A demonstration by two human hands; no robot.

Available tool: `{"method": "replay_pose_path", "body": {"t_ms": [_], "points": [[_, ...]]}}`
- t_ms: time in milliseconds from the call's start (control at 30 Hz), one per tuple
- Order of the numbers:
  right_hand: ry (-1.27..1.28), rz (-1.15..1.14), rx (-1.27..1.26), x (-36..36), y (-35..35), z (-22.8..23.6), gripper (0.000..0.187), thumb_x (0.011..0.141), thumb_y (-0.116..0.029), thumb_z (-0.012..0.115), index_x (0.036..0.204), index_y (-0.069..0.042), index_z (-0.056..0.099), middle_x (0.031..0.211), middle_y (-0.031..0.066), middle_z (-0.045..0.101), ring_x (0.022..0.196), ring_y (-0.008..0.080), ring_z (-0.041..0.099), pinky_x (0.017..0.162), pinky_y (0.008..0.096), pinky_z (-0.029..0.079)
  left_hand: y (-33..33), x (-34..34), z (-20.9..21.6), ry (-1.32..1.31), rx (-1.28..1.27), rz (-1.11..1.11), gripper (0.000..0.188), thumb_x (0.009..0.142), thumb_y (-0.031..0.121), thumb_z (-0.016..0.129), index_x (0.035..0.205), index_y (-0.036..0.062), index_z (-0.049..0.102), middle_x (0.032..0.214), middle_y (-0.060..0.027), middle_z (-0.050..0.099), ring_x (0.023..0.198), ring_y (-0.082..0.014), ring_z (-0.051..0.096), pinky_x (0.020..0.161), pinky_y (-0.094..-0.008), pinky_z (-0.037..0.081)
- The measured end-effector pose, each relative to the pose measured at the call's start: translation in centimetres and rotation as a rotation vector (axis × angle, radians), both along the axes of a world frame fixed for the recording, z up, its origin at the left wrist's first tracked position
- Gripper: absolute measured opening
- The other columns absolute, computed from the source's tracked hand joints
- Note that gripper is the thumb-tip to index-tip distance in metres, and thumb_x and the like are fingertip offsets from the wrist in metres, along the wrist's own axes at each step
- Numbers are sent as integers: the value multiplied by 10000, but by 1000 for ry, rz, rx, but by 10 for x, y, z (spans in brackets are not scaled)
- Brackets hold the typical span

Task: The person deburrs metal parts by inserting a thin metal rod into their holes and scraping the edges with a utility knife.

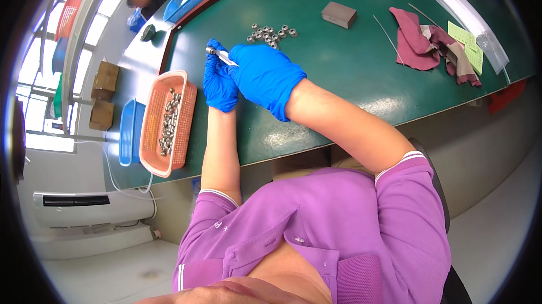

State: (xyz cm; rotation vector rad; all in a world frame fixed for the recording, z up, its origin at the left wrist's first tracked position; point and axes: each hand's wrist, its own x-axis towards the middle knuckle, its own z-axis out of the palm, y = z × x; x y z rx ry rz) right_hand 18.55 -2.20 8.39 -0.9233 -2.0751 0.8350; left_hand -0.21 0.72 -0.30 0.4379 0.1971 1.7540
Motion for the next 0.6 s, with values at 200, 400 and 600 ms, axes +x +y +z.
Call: {"method": "replay_pose_path", "body": {"t_ms": [200,400,600], "points": [[11,66,-191,-1,4,3,312,852,-233,547,1074,-19,594,872,204,633,767,358,621,703,396,491,1,-5,-3,5,36,-31,262,923,106,512,1166,14,546,1121,-103,593,1017,-188,577,893,-299,489],[45,-34,63,5,-1,-6,256,871,-198,530,1084,-63,575,971,175,616,832,310,614,676,364,502,0,1,2,13,58,-56,268,922,88,508,1174,0,530,1110,-114,593,1028,-200,573,912,-310,482],[-36,-118,365,13,-15,-4,247,880,-149,509,1118,-128,571,978,138,598,837,303,604,697,377,506,-3,1,8,-101,69,-45,282,926,57,478,1192,-35,499,1116,-137,591,1045,-223,569,932,-344,468]]}}
